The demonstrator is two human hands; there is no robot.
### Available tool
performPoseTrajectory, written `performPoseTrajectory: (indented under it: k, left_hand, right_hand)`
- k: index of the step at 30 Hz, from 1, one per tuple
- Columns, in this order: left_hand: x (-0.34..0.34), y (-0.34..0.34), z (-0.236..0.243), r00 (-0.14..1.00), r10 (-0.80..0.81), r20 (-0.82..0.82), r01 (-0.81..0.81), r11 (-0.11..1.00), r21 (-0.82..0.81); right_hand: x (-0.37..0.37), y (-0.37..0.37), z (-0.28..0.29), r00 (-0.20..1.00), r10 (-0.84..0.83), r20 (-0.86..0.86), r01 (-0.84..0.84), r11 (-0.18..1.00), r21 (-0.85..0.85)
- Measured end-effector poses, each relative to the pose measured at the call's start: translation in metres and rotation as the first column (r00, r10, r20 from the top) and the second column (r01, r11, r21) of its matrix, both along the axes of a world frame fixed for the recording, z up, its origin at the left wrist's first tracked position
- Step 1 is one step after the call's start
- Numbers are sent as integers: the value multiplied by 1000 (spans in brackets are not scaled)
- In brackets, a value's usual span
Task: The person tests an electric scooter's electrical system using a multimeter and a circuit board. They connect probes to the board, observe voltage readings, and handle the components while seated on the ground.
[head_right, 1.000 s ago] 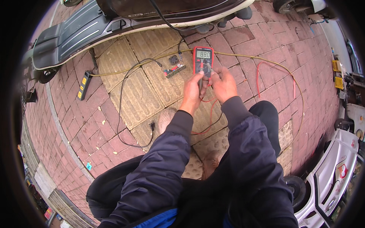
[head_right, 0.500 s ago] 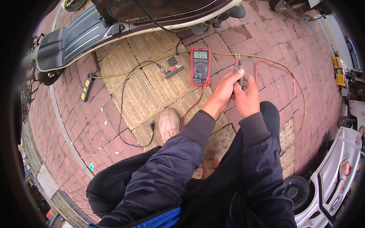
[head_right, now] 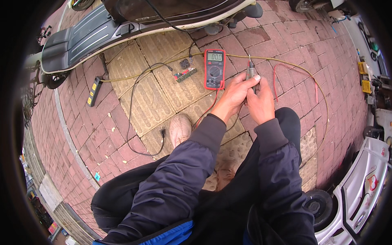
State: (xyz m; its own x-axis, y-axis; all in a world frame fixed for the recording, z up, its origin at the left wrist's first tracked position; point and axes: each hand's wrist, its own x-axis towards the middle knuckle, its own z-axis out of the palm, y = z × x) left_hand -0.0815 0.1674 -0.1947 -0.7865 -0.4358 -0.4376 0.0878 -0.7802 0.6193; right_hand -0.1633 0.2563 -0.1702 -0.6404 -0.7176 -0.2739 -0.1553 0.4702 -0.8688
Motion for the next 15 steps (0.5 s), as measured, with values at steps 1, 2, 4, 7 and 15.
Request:
performPoseTrajectory:
  k: [1,2,4,7,15]
  left_hand:
    - [0,0,0,1000,-14,-3,14,1000,-1]
    - [0,0,-2,1000,-7,4,7,1000,1]
    - [0,2,-7,1000,16,-12,-16,1000,-3]
    - [-1,6,-20,994,107,-30,-102,987,124]
    - [37,22,-80,949,205,241,-254,947,195]
  right_hand:
    - [0,0,0,1000,-2,9,2,1000,14]
    - [-1,1,1,1000,-17,22,16,999,33]
    - [0,1,-1,1000,-1,11,1,1000,-1]
    - [-2,2,-4,1000,19,1,-19,998,58]
    - [-20,-34,-40,946,97,-308,-43,983,177]
